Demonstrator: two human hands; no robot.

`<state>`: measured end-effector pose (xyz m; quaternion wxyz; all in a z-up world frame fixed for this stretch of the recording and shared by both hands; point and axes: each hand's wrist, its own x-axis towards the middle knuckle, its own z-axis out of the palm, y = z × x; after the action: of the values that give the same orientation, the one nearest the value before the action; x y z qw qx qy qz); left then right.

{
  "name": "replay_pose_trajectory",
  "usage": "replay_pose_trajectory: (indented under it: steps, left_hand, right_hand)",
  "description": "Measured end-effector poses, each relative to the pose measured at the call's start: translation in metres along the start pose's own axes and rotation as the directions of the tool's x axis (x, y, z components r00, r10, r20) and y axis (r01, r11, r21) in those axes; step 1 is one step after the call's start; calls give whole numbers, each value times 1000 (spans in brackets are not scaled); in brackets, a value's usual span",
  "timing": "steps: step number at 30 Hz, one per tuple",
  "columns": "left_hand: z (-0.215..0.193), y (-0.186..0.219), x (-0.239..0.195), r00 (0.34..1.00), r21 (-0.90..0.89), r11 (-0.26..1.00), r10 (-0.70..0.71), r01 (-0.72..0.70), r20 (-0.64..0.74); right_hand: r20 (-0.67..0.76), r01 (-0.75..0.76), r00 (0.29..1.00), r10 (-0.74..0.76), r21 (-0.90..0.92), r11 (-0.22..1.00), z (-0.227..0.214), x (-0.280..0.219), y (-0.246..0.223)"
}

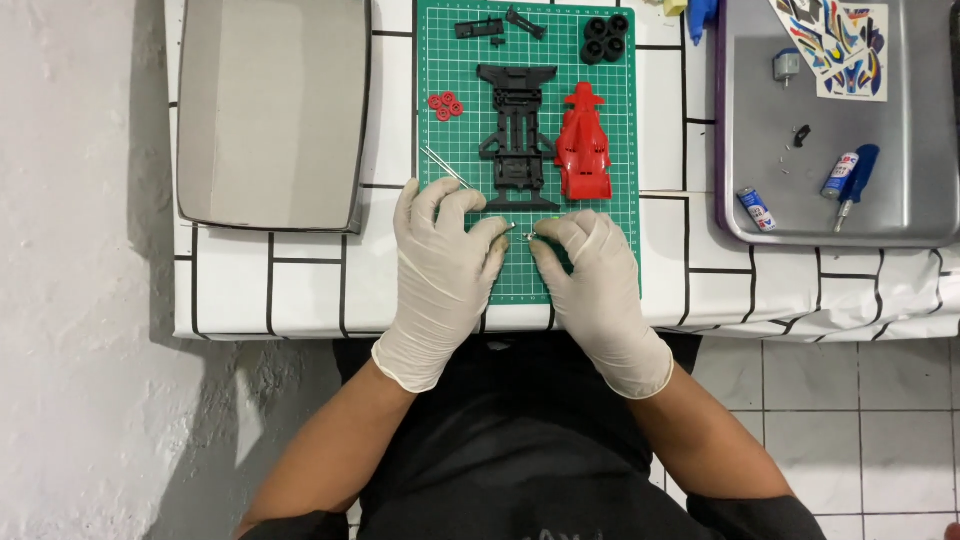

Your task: Assembling a plastic model toy car by fitting gears and various components onto the chassis

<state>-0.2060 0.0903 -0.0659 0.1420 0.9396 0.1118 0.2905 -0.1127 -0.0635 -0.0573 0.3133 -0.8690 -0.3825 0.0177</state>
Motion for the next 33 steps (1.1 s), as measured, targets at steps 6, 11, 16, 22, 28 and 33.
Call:
replay_pose_trajectory:
  steps: [6,11,16,22,28,33]
  left_hand:
    - [-1,2,5,999,16,1000,12,-11,-32]
    - [0,4,7,1000,-6,1000,12,-12,-22]
    - [2,7,9,1000,16,1000,-8,8,-6]
    - [-1,9,12,1000,13,1000,-8,8,3]
    - [-6,10,15,1000,-20,1000,5,-5,10]
    - [-17,12,16,1000,-44,999,14,-13,20]
  right_hand:
    - [-37,49,998,-49,3,999,2,-3,6]
    - [-69,98,992,-103,-82,992,2,-7,6]
    - [-115,140,983,-145,-53,989,4,-6,10]
    - [-135,165,977,-166,-18,986,5,-7,13]
    - [-156,181,972,-176,24,983,3,-6,10]
    - [-178,190,968,-176,63,980,3,-7,12]
